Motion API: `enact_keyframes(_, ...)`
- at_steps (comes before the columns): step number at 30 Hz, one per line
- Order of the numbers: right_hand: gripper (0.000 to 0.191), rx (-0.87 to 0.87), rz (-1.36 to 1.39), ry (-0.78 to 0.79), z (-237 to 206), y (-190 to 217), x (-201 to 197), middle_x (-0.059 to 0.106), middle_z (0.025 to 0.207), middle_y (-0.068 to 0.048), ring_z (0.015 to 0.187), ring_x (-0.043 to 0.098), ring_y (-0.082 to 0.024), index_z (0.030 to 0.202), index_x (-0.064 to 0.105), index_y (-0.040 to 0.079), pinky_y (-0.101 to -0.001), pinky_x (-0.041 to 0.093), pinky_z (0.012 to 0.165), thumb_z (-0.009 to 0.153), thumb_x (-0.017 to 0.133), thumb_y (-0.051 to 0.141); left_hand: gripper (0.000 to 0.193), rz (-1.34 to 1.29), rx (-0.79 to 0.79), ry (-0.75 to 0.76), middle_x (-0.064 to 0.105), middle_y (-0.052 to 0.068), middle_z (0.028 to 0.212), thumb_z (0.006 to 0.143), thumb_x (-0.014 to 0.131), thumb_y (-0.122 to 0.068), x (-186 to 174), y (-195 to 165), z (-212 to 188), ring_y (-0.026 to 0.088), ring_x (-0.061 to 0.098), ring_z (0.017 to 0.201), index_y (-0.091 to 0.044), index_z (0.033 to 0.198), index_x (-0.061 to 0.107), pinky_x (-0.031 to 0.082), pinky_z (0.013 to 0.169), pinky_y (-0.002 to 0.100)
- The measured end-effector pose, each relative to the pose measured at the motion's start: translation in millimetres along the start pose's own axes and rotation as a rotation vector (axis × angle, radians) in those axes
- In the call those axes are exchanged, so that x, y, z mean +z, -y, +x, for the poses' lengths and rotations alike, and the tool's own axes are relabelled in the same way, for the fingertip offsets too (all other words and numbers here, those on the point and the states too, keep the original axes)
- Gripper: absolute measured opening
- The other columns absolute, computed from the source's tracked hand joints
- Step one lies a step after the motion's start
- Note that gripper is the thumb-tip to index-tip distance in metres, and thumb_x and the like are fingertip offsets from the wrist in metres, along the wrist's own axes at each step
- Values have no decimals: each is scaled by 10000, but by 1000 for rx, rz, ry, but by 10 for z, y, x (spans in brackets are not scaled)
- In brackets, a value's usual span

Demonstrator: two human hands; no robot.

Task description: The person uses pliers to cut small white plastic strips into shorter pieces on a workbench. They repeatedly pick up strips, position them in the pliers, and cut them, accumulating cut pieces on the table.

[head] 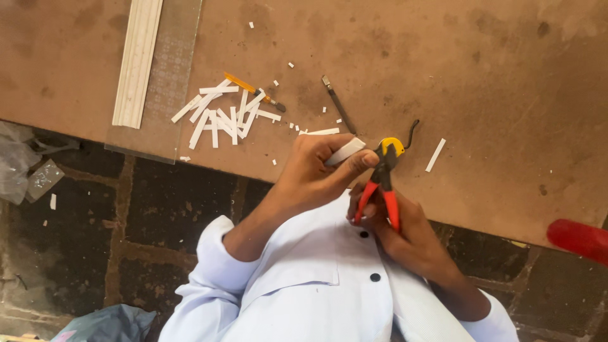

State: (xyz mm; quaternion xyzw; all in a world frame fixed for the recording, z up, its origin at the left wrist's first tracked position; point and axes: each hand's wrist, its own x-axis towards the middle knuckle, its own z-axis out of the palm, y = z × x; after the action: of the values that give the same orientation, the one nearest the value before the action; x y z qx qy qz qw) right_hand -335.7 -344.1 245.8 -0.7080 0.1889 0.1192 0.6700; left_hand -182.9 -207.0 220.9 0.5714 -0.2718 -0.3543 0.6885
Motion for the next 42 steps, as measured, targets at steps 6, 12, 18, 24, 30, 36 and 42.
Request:
enact_keyframes(6, 608, -1, 316, -34, -94, -80, -125, 719, 1104, -167, 1058, 729, -281, 1380, 515, -70, -442, 598, 956, 1015, 540, 416, 278, 236, -18, 30, 553, 76, 686, 1095, 518, -219, -157, -350, -167, 147, 494, 610, 14, 1033, 657, 407, 563, 326)
enact_keyframes(12, 557, 3, 302, 8, -210, -67, -59, 688, 1139, -172, 1093, 705, -273, 1405, 485, -75, -435, 573, 991, 1016, 581, 311, 196, 373, -12, 59, 600, 160, 679, 1049, 549, -151, -156, -534, -268, 277, 552, 563, 8, 979, 641, 435, 561, 382)
enact_keyframes(18, 361, 87, 186, -45, -380, -41, -11, 713, 1112, -148, 1086, 689, -213, 1227, 594, -60, -371, 564, 982, 1037, 546, 243, 210, 416, -26, 101, 588, 148, 629, 1028, 568, -146, -177, -644, -358, 278, 537, 503, 9, 910, 644, 403, 499, 390)
enact_keyframes(24, 311, -96, 75, -168, -451, -99, -28, 708, 975, -102, 915, 650, -161, 1072, 644, -28, -314, 537, 844, 1096, 520, 257, 224, 413, -48, 127, 559, 116, 543, 1014, 569, -144, -170, -772, -427, 243, 505, 396, -5, 852, 638, 352, 435, 380)
enact_keyframes(30, 310, -119, -501, -219, -394, -42, -10, 665, 710, -82, 628, 652, -194, 897, 656, 14, -328, 508, 614, 994, 607, 304, 176, 447, 91, 122, 539, 141, 573, 1005, 590, -112, -137, -865, -499, 302, 513, 453, -6, 867, 614, 343, 466, 410)
enact_keyframes(36, 195, -232, -677, -243, -373, 50, 72, 679, 756, -141, 620, 671, -307, 954, 679, 25, -367, 512, 571, 955, 678, 220, 225, 507, 101, 164, 528, 147, 550, 969, 602, -97, -126, -843, -486, 356, 516, 476, -16, 766, 544, 338, 476, 455)
enact_keyframes(42, 117, -291, -761, -224, -383, 108, 106, 678, 763, -111, 605, 654, -303, 929, 669, 39, -380, 496, 544, 939, 701, 152, 240, 581, 84, 183, 521, 146, 529, 954, 584, -109, -110, -786, -471, 363, 507, 457, -30, 731, 540, 339, 471, 473)
